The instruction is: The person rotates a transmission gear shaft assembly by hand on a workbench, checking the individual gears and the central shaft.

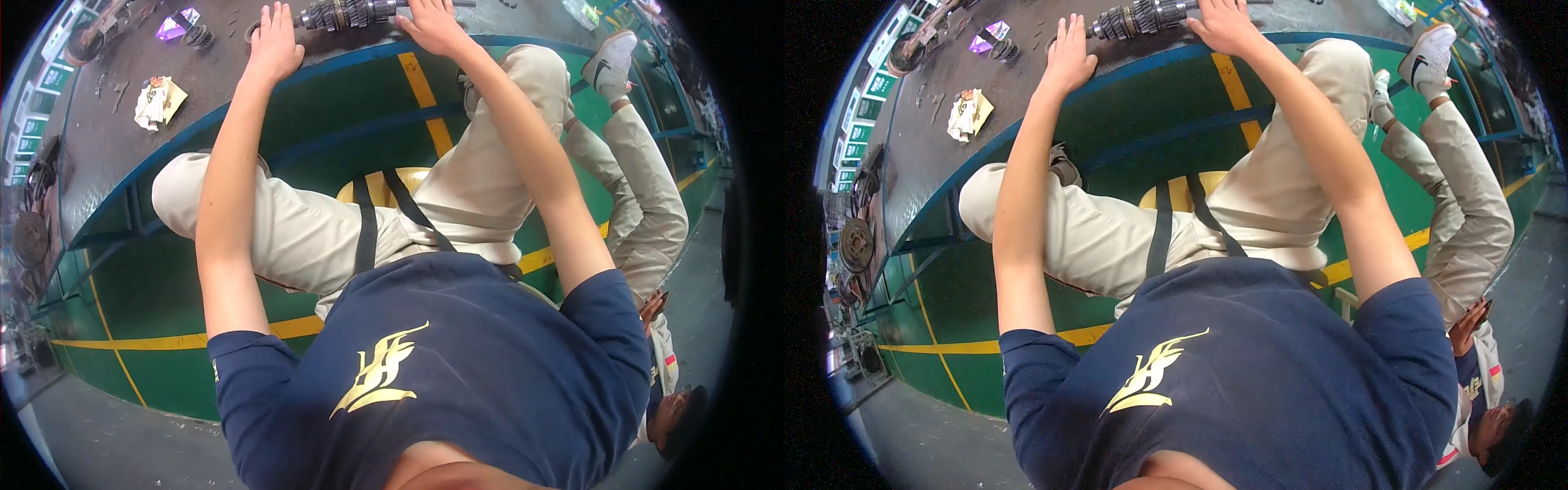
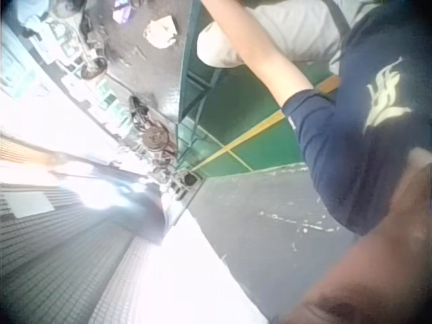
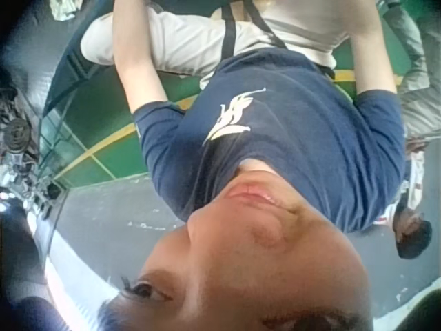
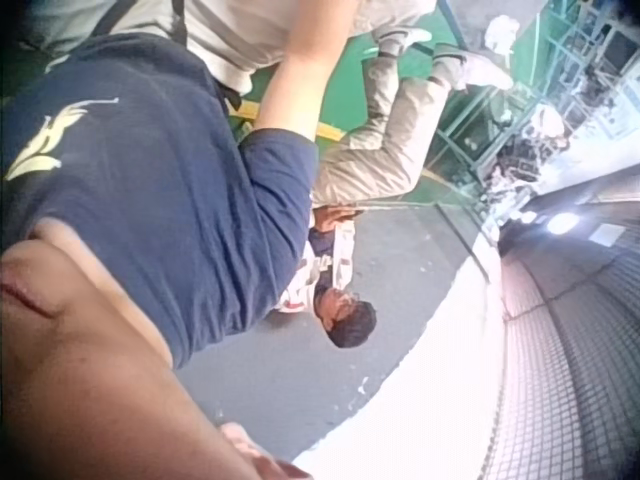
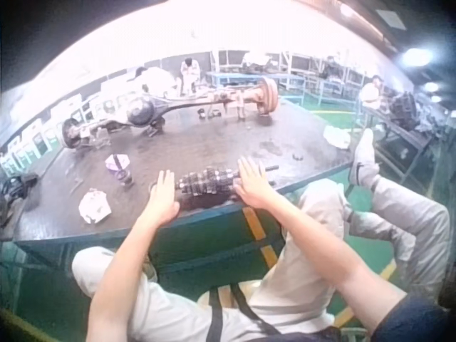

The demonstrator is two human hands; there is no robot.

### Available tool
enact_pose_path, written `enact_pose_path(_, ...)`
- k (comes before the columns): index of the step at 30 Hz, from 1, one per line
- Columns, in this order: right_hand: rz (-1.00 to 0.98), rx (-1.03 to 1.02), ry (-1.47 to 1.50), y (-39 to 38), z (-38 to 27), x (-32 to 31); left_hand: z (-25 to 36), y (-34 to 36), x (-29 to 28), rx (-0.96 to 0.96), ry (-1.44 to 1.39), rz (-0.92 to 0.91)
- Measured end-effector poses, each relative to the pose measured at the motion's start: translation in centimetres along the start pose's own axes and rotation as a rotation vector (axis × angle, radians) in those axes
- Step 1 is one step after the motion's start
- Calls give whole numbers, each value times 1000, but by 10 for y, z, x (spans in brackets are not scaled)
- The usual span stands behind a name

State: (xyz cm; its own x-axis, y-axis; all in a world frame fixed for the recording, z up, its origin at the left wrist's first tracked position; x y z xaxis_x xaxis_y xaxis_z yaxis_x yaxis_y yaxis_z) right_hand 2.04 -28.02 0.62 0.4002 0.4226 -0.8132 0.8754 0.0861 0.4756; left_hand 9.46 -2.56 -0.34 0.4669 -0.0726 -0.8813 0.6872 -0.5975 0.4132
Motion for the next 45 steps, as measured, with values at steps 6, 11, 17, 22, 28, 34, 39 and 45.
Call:
enact_pose_path(6,5,-6,12,-9,-3,-7,12,-11,-10,26,-66,-37)
enact_pose_path(11,63,-144,127,-11,-13,-23,7,-16,-9,17,-161,-36)
enact_pose_path(17,-5,35,230,-6,-18,-33,8,-10,-22,7,-197,-14)
enact_pose_path(22,21,-46,91,-7,-25,-34,11,-8,-26,-11,-114,-92)
enact_pose_path(28,-112,66,137,-2,-13,-19,21,4,-22,-49,80,-177)
enact_pose_path(34,-112,131,31,-2,17,7,23,19,-25,-112,19,-87)
enact_pose_path(39,-146,154,39,2,-9,0,8,16,-11,-109,40,-94)
enact_pose_path(45,-33,88,-16,-8,4,0,27,6,-26,-107,21,-76)
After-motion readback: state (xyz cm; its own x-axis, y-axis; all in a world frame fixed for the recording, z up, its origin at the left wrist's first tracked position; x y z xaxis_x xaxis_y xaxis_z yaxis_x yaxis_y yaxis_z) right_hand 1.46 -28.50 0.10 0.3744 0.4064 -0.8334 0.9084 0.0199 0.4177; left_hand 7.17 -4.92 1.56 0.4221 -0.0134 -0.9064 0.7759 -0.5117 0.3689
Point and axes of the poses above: each hand's wrist, its own y-axis towards the middle knuckle, its own x-axis out of the palm, z = x × y, the point moved 8 cm from there along y, towards the middle knuckle, and after that the axes turned 14 degrees about y, right-handed, at the moved point
